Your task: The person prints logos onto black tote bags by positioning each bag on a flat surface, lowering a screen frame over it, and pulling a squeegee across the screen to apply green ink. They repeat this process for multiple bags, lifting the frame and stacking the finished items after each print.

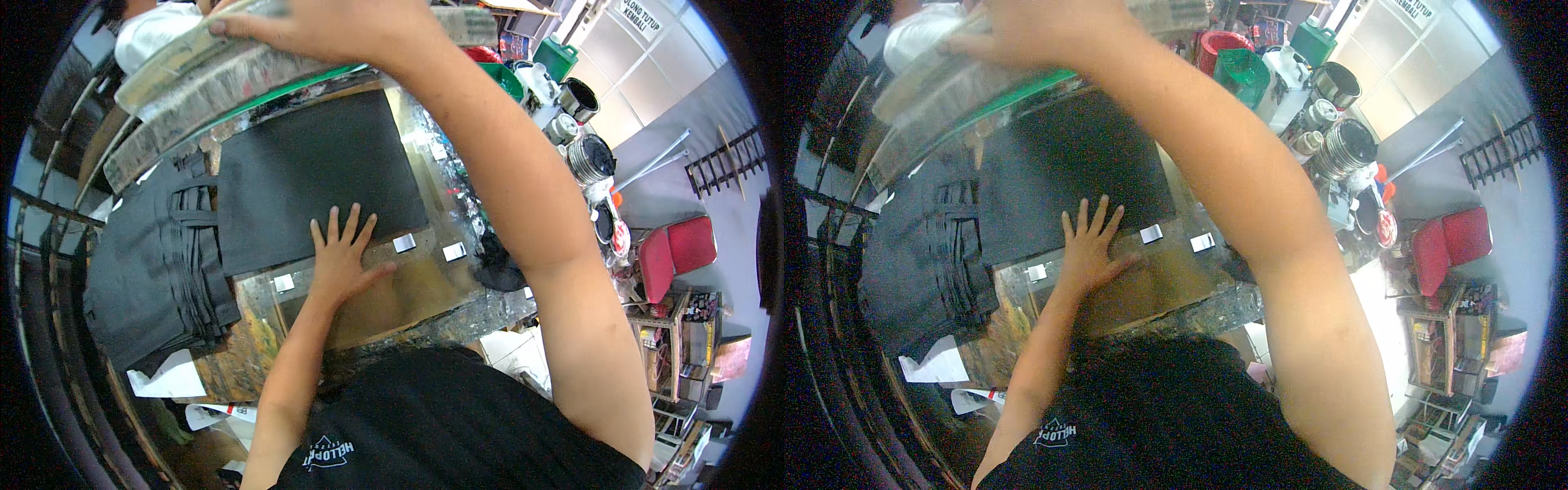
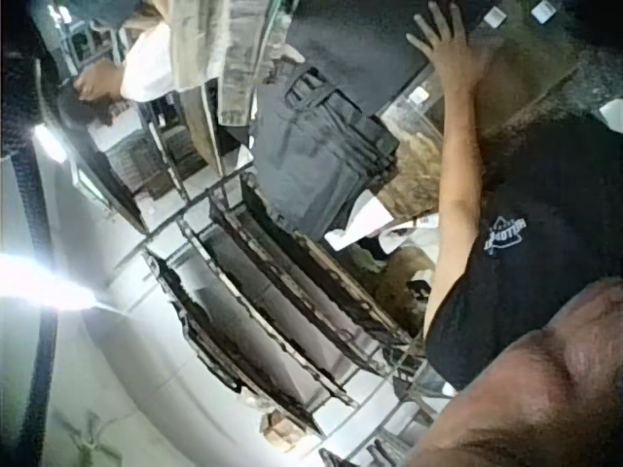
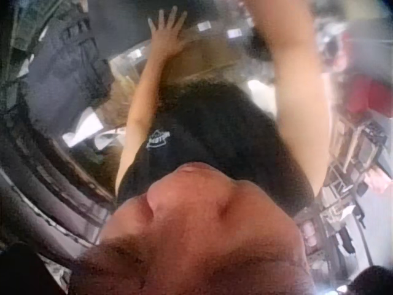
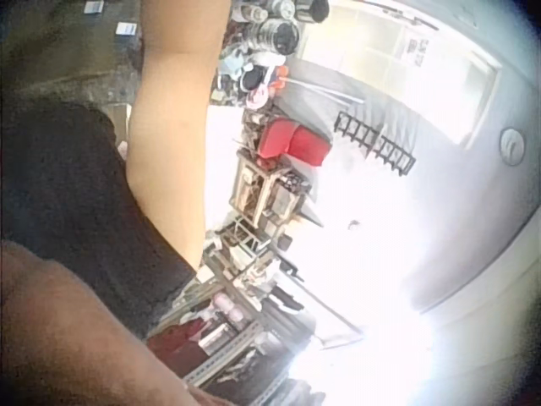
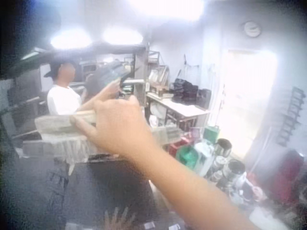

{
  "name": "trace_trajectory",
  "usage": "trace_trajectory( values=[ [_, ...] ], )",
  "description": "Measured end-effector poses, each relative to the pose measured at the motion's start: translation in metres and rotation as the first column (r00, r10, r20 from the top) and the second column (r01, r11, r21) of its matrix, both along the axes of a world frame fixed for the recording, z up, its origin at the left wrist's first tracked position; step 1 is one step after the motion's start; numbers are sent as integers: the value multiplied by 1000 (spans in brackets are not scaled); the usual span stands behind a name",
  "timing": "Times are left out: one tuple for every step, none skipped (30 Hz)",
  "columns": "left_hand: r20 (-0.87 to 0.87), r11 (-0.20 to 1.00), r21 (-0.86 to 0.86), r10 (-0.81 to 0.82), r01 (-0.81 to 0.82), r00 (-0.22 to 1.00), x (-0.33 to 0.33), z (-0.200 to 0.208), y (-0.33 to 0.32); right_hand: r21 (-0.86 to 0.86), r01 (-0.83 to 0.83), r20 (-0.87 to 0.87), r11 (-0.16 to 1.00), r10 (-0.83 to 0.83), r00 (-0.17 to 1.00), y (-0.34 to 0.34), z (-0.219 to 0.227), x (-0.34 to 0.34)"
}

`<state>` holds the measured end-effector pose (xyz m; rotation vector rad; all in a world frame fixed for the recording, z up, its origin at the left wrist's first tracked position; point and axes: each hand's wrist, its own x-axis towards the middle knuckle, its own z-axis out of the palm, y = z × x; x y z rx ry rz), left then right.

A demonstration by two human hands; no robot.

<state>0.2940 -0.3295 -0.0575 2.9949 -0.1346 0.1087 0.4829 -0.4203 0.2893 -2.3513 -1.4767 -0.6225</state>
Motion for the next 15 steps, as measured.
trace_trajectory(
  values=[
    [5,1000,-9,28,-28,1000,7,-2,-9,-25,-67,-57,997,65,996,-6,12,-1],
    [12,999,-12,44,-44,999,12,-3,-19,-32,-47,-61,998,45,997,-3,12,-4],
    [24,998,-14,57,-57,998,19,-3,-30,-37,-26,-62,999,24,998,0,12,-7],
    [36,997,-15,70,-70,997,23,-3,-39,-45,-8,-63,999,5,998,2,13,-10],
    [76,996,-49,79,-76,994,23,-9,-46,-73,-15,-72,997,10,997,2,19,-14],
    [84,995,-66,79,-73,993,24,-9,-51,-95,11,-71,995,-18,997,2,16,-11],
    [91,994,-84,79,-71,993,23,-6,-56,-119,35,-62,992,-43,997,1,17,-9],
    [98,992,-102,80,-70,992,23,-5,-59,-142,82,-38,986,-88,995,7,14,-2],
    [93,992,-105,81,-71,992,22,-6,-61,-134,71,-35,988,-76,996,11,11,-1],
    [88,991,-108,82,-72,993,22,-7,-62,-133,62,-32,989,-67,997,13,9,0],
    [83,991,-112,84,-75,993,20,-8,-63,-94,10,-53,996,-15,998,7,9,1],
    [105,991,-124,70,-57,992,20,-9,-63,-65,-16,-64,998,12,998,4,10,1],
    [127,990,-137,56,-38,990,20,-11,-65,-38,-44,-74,998,41,996,2,12,0],
    [149,989,-148,42,-20,988,19,-11,-66,-33,-50,-84,998,47,995,2,11,0],
    [138,989,-149,44,-23,989,18,-9,-65,-25,-55,-93,998,52,994,2,11,2]
  ],
)
